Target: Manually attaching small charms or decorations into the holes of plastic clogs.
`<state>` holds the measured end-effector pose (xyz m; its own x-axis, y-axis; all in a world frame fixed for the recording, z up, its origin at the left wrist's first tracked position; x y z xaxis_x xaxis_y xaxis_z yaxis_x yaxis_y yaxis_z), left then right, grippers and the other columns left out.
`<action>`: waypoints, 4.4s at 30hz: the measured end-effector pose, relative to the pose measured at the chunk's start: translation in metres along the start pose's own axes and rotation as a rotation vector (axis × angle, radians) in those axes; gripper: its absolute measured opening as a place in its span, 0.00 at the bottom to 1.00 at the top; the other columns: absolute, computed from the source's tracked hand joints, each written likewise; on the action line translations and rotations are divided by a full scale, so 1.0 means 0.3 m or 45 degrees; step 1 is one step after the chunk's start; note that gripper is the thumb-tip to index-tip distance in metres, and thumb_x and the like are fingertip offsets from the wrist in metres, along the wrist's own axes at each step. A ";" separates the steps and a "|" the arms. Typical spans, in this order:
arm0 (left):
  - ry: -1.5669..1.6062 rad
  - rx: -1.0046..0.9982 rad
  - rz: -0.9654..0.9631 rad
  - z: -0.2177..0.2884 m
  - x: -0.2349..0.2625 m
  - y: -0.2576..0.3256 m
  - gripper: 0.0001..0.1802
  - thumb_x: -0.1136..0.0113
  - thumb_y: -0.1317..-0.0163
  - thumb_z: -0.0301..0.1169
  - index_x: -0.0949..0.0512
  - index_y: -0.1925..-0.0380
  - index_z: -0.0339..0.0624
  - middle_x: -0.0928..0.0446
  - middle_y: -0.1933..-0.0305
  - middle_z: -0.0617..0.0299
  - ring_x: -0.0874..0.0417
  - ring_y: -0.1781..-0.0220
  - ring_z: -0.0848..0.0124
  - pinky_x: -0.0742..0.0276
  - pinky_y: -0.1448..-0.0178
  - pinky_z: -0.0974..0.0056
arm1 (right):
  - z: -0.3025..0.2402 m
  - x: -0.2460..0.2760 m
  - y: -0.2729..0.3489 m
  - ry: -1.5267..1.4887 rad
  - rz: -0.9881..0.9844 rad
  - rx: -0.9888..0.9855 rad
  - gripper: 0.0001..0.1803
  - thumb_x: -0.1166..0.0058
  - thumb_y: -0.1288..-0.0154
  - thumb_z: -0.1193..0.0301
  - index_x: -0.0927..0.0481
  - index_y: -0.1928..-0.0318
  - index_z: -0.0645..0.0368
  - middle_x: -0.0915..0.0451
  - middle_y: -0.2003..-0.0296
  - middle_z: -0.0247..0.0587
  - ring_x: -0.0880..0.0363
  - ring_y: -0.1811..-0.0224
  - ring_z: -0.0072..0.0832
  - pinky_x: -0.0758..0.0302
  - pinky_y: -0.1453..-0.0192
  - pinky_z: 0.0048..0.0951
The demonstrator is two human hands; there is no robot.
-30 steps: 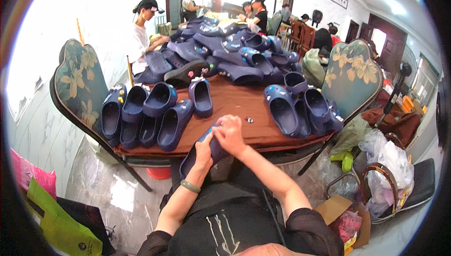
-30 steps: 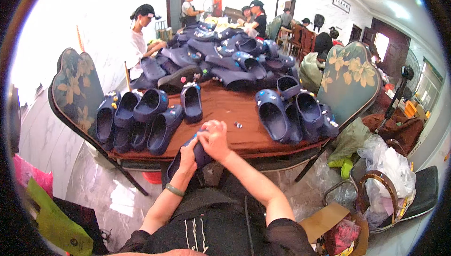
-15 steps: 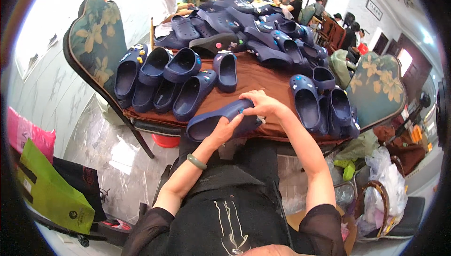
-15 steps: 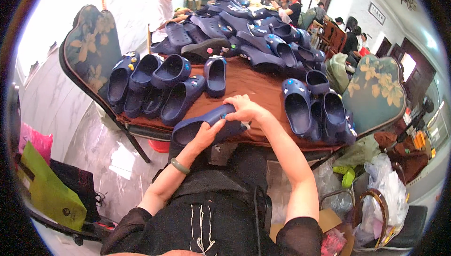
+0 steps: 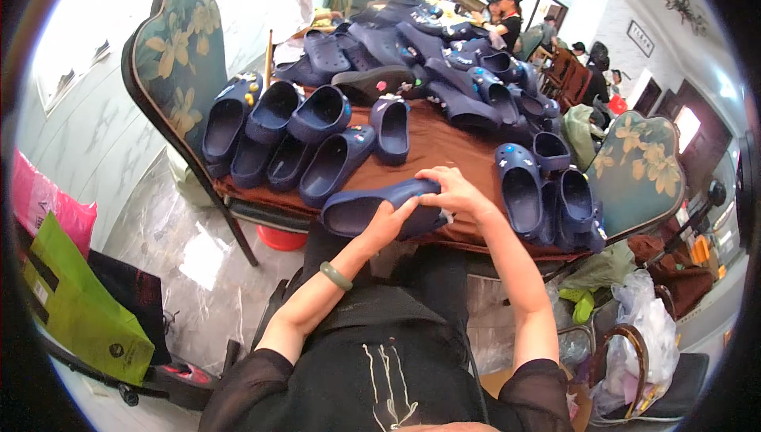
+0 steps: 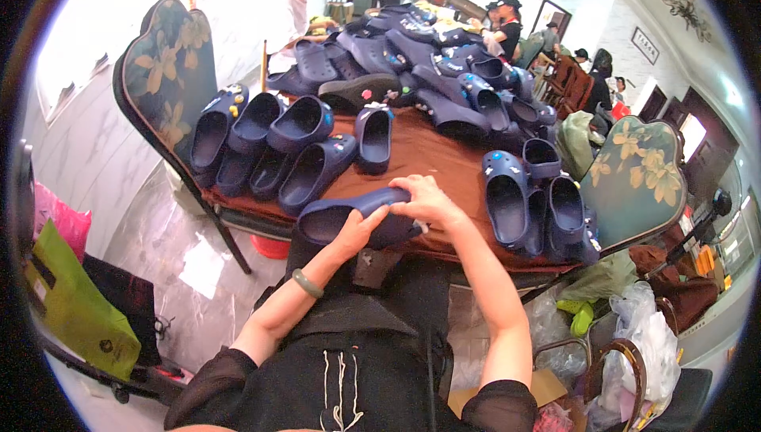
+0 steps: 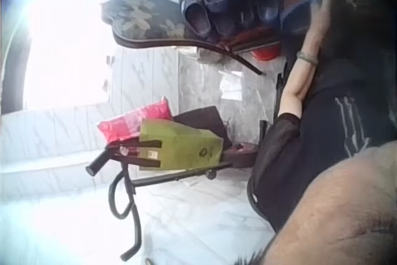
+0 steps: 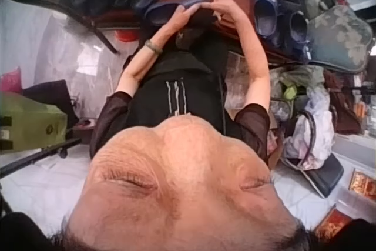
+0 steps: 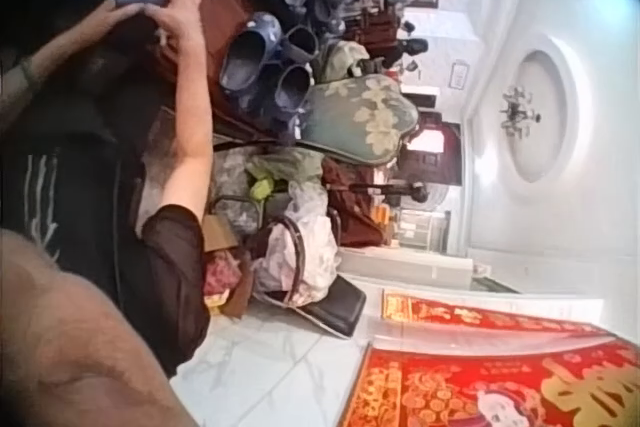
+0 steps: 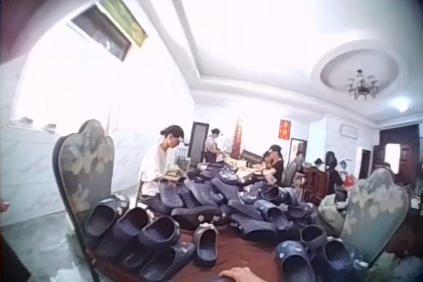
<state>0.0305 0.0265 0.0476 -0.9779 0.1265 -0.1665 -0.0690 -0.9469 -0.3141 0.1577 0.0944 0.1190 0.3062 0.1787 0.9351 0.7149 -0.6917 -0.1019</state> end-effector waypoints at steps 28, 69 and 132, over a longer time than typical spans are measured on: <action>0.352 0.333 -0.198 -0.078 0.030 -0.074 0.19 0.42 0.46 0.30 0.26 0.53 0.38 0.22 0.59 0.62 0.21 0.61 0.71 0.24 0.54 0.66 | 0.239 -0.073 -0.083 -0.679 0.069 -0.298 0.29 0.40 0.47 0.50 0.22 0.55 0.63 0.20 0.60 0.42 0.23 0.58 0.30 0.29 0.52 0.30; 0.289 -0.069 0.332 -0.174 0.048 -0.106 0.09 0.49 0.45 0.30 0.25 0.71 0.34 0.26 0.71 0.65 0.27 0.67 0.75 0.31 0.59 0.69 | 0.123 -0.190 -0.013 -0.199 1.241 -0.024 0.09 0.40 0.47 0.72 0.17 0.63 0.55 0.24 0.64 0.37 0.28 0.60 0.32 0.31 0.56 0.31; 0.211 0.101 0.268 -0.223 0.131 -0.244 0.12 0.51 0.41 0.34 0.23 0.73 0.38 0.24 0.71 0.65 0.25 0.68 0.77 0.30 0.60 0.69 | 0.077 -0.266 0.079 -0.449 1.260 0.064 0.09 0.42 0.45 0.80 0.19 0.62 0.62 0.22 0.67 0.39 0.23 0.68 0.24 0.26 0.63 0.22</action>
<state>0.0102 0.1204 0.0016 -0.9271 -0.0352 -0.3731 0.1107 -0.9769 -0.1830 0.1646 0.0798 0.0341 0.9280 -0.2509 0.2756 0.0686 -0.6118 -0.7880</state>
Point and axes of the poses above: each hand's wrist, its own y-axis away from the middle knuckle, its own x-axis out of the back of the hand, z = x × y, the point moved 4 cm from there along -y, towards the middle knuckle
